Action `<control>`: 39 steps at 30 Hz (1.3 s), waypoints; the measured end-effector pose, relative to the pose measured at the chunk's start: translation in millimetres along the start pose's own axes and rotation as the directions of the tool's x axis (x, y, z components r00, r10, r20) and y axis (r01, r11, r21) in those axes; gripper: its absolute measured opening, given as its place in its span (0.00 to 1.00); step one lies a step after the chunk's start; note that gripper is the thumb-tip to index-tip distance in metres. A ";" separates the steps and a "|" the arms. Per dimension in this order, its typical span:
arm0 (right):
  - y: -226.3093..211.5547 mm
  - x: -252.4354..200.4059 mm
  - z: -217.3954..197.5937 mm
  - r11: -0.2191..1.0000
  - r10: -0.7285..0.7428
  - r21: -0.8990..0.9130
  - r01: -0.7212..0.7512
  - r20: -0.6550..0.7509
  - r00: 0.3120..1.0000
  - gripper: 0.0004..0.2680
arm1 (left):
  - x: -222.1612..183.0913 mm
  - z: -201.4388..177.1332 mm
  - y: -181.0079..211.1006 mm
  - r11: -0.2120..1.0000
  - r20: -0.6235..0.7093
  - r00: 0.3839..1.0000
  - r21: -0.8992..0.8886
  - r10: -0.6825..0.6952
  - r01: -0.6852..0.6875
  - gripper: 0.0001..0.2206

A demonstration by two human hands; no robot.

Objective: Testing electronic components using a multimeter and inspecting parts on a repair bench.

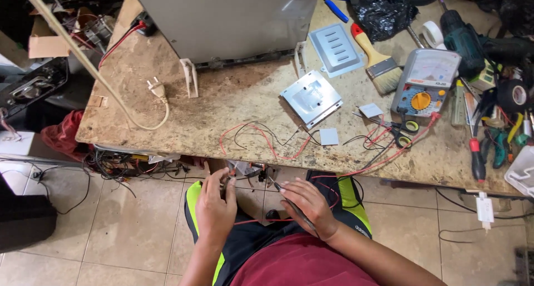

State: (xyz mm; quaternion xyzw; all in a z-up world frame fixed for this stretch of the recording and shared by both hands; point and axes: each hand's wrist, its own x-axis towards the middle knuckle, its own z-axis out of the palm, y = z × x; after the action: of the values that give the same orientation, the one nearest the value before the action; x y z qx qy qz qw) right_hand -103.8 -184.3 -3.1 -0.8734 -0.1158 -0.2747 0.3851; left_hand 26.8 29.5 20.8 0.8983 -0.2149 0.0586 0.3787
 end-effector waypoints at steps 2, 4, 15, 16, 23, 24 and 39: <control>-0.1 -14.1 -22.6 0.997 0.054 -0.052 -0.056 -0.045 0.998 0.09 | -3.7 12.0 26.3 0.993 0.068 0.997 -0.114 0.043 -0.035 0.09; 0.2 -24.8 -44.9 0.989 0.106 -0.097 -0.115 -0.092 0.990 0.09 | -6.4 27.8 50.7 0.973 0.132 0.987 -0.225 0.088 -0.056 0.07; 54.6 -45.4 -135.6 0.907 0.171 -0.277 -0.317 -0.446 0.879 0.08 | 4.1 149.9 141.2 0.917 0.234 0.957 -0.394 0.171 -0.067 0.10; 59.2 -48.9 -137.6 0.906 0.173 -0.277 -0.319 -0.445 0.878 0.08 | 2.0 152.3 149.0 0.917 0.236 0.957 -0.394 0.170 -0.066 0.10; 80.3 -56.5 -142.4 0.925 0.144 -0.263 -0.275 -0.427 0.893 0.07 | 2.3 171.9 164.8 0.808 0.289 0.945 -0.515 -0.151 0.287 0.04; 81.6 -57.9 -142.0 0.926 0.137 -0.266 -0.269 -0.427 0.894 0.07 | 3.4 171.0 166.5 0.770 0.301 0.931 -0.537 -0.205 0.343 0.04; 81.3 -54.6 -145.7 0.927 0.121 -0.274 -0.255 -0.426 0.897 0.07 | 4.7 185.1 159.0 0.745 0.340 0.915 -0.548 -0.218 0.381 0.04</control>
State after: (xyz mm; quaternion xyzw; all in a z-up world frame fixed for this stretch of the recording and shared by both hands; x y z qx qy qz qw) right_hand -171.9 -346.1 -3.2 -0.8565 0.0982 -0.4239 0.2774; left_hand -48.1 -201.4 -4.4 0.7528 -0.1207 -0.1907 0.6184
